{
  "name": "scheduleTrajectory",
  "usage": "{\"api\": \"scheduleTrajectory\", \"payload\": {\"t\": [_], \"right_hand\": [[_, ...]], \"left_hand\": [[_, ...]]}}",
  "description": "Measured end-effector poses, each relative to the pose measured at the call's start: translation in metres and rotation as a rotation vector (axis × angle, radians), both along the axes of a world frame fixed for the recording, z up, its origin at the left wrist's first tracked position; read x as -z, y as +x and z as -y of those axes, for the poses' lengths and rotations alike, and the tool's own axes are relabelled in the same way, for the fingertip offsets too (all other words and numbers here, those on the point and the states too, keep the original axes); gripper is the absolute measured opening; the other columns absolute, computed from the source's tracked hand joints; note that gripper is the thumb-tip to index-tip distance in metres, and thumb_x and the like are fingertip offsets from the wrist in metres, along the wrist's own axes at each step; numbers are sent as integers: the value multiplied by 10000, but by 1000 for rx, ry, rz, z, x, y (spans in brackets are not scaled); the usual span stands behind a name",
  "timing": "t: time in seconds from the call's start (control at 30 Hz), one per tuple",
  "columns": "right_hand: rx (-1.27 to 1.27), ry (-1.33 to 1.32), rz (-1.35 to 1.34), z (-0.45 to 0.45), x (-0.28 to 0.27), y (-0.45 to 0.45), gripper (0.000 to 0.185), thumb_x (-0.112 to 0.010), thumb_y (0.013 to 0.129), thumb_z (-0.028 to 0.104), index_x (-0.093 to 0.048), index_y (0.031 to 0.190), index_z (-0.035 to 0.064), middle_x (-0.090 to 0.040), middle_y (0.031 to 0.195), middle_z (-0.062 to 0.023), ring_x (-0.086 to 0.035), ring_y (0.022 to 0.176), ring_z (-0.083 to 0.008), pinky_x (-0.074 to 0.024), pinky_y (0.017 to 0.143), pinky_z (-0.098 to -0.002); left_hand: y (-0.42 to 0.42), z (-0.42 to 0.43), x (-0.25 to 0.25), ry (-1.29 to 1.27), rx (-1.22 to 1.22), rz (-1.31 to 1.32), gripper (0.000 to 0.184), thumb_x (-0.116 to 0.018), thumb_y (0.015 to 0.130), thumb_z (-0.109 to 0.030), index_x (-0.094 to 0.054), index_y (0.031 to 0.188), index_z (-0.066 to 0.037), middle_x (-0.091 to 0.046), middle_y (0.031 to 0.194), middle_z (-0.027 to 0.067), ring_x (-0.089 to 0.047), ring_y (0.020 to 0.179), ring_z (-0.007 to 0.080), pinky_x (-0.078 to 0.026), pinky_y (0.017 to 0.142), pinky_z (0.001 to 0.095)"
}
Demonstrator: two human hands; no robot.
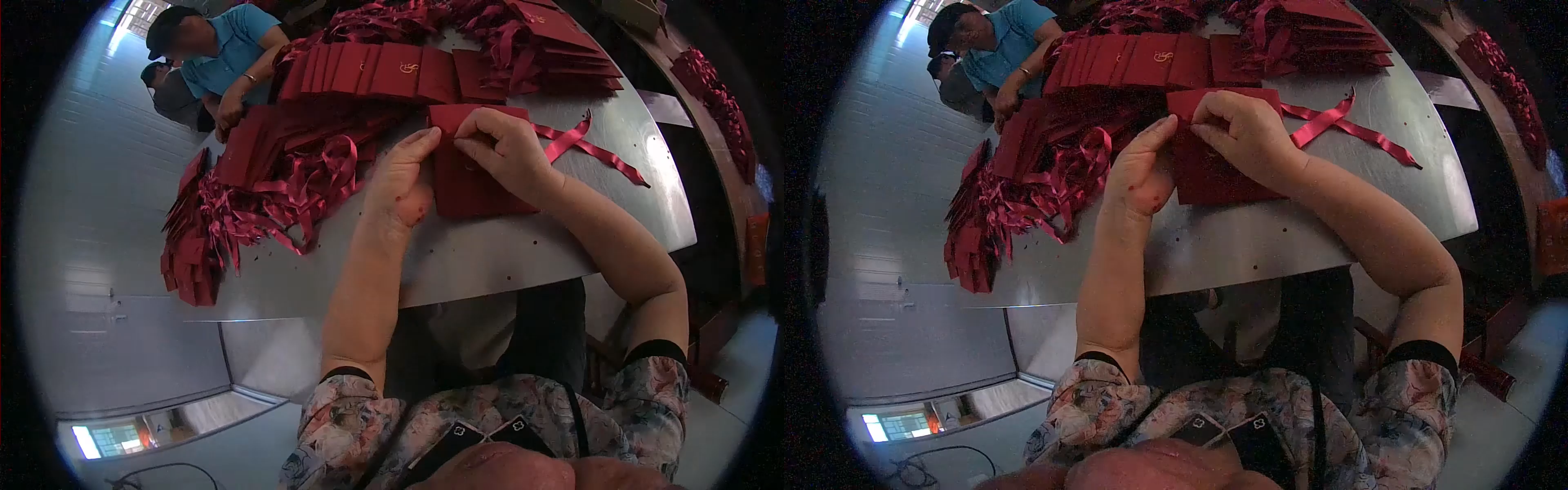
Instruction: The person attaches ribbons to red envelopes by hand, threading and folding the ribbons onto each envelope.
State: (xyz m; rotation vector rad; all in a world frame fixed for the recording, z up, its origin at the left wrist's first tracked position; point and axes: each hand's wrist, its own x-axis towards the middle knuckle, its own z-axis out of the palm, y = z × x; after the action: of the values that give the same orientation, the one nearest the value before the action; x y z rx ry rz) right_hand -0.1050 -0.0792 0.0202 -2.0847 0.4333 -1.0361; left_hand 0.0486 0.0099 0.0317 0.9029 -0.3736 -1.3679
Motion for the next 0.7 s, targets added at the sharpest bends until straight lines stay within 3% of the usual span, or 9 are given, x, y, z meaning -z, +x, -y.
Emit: {"api": "scheduleTrajectory", "payload": {"t": [0.2,0.4,0.47,0.57,0.7], "right_hand": [[93,164,97,2,5,3,104,-675,831,67,-607,881,7,-638,783,-137,-636,724,-237,-488,641,-327],[68,87,71,0,2,0,79,-658,827,45,-600,866,6,-628,783,-146,-632,711,-255,-487,637,-337],[68,-134,112,3,3,1,81,-653,816,46,-599,861,7,-618,790,-155,-627,728,-314,-490,641,-362],[82,-148,63,4,0,0,89,-643,809,50,-587,862,6,-601,799,-163,-610,755,-366,-488,646,-393],[81,-212,3,5,-3,-2,78,-638,803,5,-595,868,-3,-611,813,-133,-616,744,-271,-487,658,-336]], "left_hand": [[0,1,8,-35,57,-35,239,-579,955,-114,-612,1178,-37,-645,1170,86,-592,1102,192,-448,1021,366],[-2,2,7,-23,-3,-40,190,-600,943,-102,-632,1121,-42,-665,1104,75,-616,1041,187,-469,986,355],[-4,1,5,-11,-24,-7,175,-608,938,-98,-638,1102,-46,-668,1089,72,-619,1031,184,-473,978,353],[-9,0,3,3,-57,55,156,-621,930,-92,-648,1079,-53,-675,1063,67,-626,1009,180,-486,952,346],[-8,1,7,11,-87,185,159,-633,921,-90,-649,1076,-57,-681,1035,66,-638,968,180,-508,892,348]]}}
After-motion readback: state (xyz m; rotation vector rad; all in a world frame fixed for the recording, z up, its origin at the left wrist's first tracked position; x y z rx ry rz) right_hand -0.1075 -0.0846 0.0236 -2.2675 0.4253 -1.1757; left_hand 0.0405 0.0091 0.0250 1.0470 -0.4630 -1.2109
